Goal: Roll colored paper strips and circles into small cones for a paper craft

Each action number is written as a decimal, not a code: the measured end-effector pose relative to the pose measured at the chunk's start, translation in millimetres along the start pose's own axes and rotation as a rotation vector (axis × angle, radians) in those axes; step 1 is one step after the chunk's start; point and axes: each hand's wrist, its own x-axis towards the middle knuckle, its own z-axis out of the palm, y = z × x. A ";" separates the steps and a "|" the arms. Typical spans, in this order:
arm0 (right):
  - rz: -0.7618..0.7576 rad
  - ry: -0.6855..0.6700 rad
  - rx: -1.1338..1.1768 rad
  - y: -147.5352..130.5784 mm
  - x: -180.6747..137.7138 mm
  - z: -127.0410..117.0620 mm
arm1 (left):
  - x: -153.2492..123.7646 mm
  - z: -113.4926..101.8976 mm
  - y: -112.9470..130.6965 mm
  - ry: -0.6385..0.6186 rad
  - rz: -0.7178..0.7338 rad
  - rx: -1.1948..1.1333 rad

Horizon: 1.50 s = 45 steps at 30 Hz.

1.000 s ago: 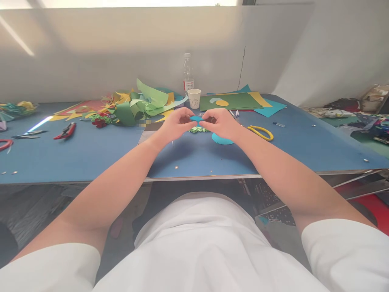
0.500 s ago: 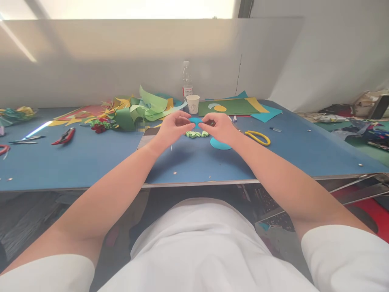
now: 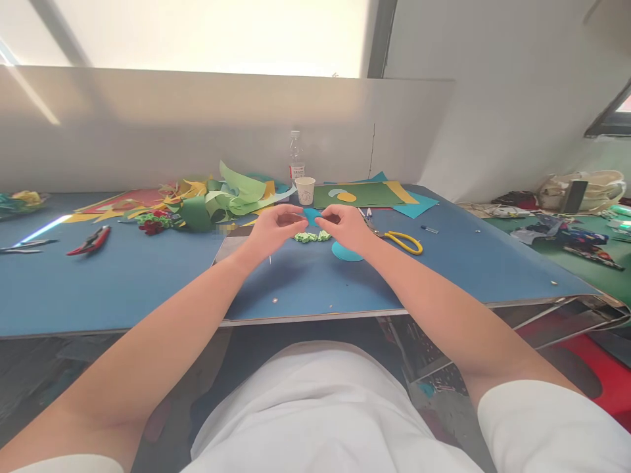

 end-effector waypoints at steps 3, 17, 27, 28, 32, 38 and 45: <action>0.032 0.000 -0.001 -1.8 -0.3 0.0 | -0.6 0.0 0.2 -0.009 -0.021 -0.021; 0.065 0.030 -0.023 0.5 1.3 0.9 | -3.1 2.1 4.5 -0.036 -0.013 -0.064; 0.086 -0.028 0.131 -2.3 -2.0 5.6 | 6.9 5.3 -19.3 0.010 0.344 0.371; 0.097 -0.037 0.167 -2.8 -2.4 6.6 | 7.4 5.8 -20.3 0.005 0.362 0.386; 0.142 -0.044 0.295 -4.7 -2.9 10.2 | 7.7 9.4 -20.4 -0.005 0.392 0.422; 0.181 -0.043 0.463 -10.4 -4.8 10.0 | 6.5 14.9 -17.3 0.034 0.393 0.436; 0.130 -0.132 0.508 -15.1 -4.9 7.5 | 0.8 14.9 -7.2 0.031 0.289 0.369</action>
